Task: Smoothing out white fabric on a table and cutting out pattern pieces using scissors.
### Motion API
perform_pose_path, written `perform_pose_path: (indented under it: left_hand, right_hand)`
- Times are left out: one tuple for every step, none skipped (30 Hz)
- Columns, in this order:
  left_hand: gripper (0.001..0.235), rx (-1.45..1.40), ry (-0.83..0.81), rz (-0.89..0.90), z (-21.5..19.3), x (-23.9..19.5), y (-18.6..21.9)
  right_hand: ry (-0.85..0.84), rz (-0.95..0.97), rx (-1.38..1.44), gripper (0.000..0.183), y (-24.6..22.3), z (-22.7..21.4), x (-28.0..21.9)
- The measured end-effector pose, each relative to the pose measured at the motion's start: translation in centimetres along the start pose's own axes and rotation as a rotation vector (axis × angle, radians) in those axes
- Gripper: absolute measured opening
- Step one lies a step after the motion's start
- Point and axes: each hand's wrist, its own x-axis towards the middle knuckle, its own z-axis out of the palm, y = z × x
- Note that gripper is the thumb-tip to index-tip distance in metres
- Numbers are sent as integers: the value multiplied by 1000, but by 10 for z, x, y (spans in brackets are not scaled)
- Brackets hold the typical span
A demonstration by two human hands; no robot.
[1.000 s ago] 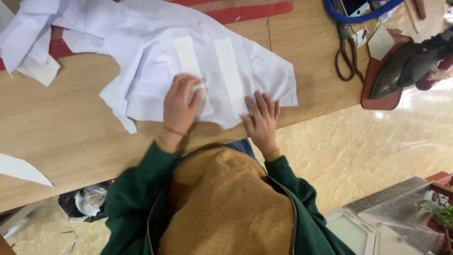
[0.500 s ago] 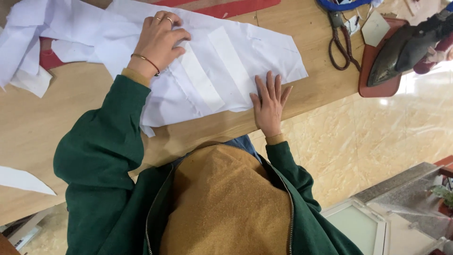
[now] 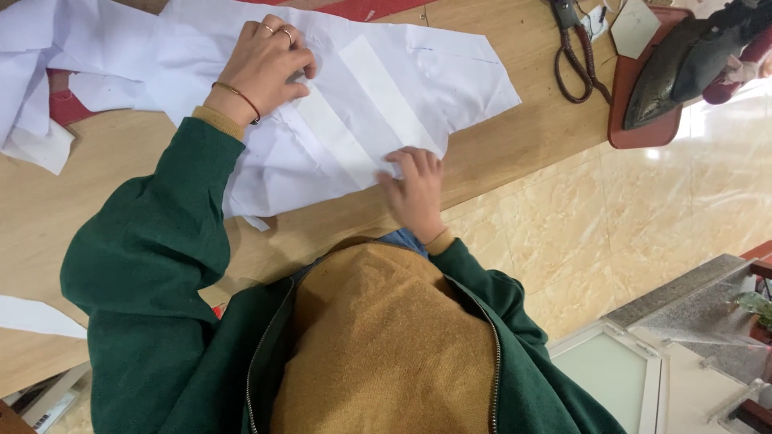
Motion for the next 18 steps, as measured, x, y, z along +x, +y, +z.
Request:
perform_pose_path:
  left_hand:
    - [17, 1, 0, 1, 1, 0, 0]
    - [17, -14, 0, 3, 3, 0, 0]
    - [18, -28, 1, 5, 4, 0, -1]
    - [18, -28, 0, 6, 3, -1, 0]
    - [12, 2, 6, 5, 3, -2, 0]
    - [11, 30, 11, 5, 3, -2, 2]
    - [11, 29, 11, 6, 3, -3, 2]
    - [16, 10, -5, 0, 3, -4, 2]
    - [28, -10, -21, -7, 3, -5, 2]
    - [28, -11, -21, -5, 2, -6, 4]
    - [29, -55, -34, -1, 0, -7, 6]
    - [30, -98, -48, 3, -1, -9, 7]
    - [30, -98, -48, 4, -1, -9, 8]
    - [29, -93, -50, -4, -2, -9, 8]
    - [29, -87, -52, -12, -3, -9, 8]
    - [29, -85, -51, -10, -3, -10, 9]
    - [37, 1, 24, -30, -4, -10, 10]
    - [46, 86, 97, -51, -4, -11, 11]
  right_hand:
    - [1, 1, 0, 18, -1, 1, -1]
    - [-44, 40, -22, 34, -2, 3, -2]
    - [-88, 79, -44, 50, -4, 4, -3]
    - [-87, 79, -44, 50, -3, 5, -4]
    - [-97, 82, -54, 43, -1, 6, -5]
    - [-106, 86, -65, 38, 0, 7, -7]
    - [-106, 88, -66, 38, 0, 9, -9]
    - [-94, 79, -58, 32, 0, 10, -10]
    - [-83, 70, -50, 25, 0, 12, -11]
    - [-82, 71, -51, 25, 0, 11, -11]
    - [-77, 81, -38, 21, 0, 11, -11]
    - [-72, 89, -25, 17, 0, 10, -10]
    - [-72, 90, -25, 17, 0, 10, -11]
    - [-77, 83, -29, 17, 1, 10, -11]
    - [-82, 75, -33, 17, 1, 10, -11]
    - [-79, 76, -34, 17, 5, 9, -11]
    - [-69, 73, -28, 19, 9, 8, -10]
    - [-60, 70, -23, 22, 14, 6, -10]
